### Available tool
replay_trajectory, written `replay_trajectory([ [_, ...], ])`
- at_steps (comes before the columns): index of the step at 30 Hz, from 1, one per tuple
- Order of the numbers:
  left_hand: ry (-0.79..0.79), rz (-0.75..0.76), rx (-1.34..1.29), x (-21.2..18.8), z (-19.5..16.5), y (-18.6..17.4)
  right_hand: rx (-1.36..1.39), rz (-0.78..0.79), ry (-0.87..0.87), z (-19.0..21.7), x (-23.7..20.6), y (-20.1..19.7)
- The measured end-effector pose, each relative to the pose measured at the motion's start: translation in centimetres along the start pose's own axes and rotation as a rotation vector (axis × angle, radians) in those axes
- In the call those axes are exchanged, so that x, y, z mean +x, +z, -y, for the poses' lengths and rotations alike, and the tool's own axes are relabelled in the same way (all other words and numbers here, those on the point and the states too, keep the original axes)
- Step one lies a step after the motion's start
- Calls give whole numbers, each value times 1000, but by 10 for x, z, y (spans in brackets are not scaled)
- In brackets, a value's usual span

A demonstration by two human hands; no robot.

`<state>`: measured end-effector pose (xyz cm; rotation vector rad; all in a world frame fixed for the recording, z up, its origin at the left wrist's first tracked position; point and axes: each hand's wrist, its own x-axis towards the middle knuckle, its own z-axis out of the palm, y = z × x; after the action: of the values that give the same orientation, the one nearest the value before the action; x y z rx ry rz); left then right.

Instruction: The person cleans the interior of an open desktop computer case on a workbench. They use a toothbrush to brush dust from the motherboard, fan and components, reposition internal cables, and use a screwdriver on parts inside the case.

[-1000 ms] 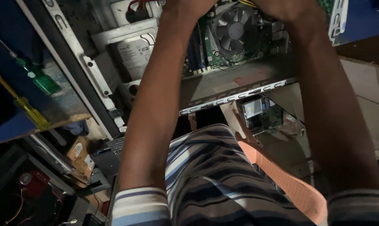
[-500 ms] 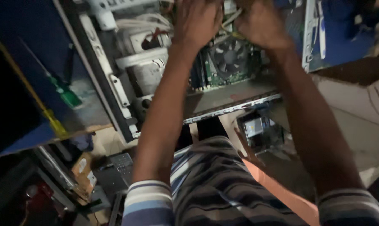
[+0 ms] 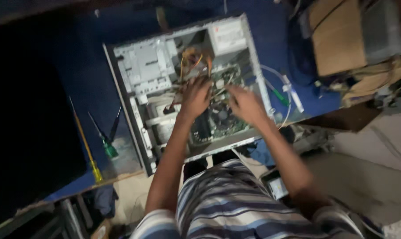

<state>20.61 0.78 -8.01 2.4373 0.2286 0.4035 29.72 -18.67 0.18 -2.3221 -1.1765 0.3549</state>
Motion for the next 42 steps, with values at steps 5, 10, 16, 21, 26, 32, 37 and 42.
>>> replay_trajectory([
  [5, -121, 4, -131, -39, -31, -47, 404, -411, 329, -63, -87, -26],
  [10, -98, -108, -165, -93, -61, -89, -31, -524, 324, -163, -95, -29],
  [16, -208, -184, -165, -107, -61, -97, -345, -410, 189, -190, -81, -27],
  [21, -187, -180, -174, -108, -55, -89, -156, -412, 418, -184, -84, -32],
  [26, -263, -3, -163, -108, -50, -81, 195, -538, 343, -120, -112, -70],
  [32, -224, -15, -176, -107, -50, -78, -62, 21, 216, -6, -100, -100],
  [37, -162, 148, -99, -105, -54, -78, -590, 21, -391, 27, -38, -85],
  [42, -102, 189, -81, -104, -58, -78, -735, 211, -458, 27, -7, -74],
])
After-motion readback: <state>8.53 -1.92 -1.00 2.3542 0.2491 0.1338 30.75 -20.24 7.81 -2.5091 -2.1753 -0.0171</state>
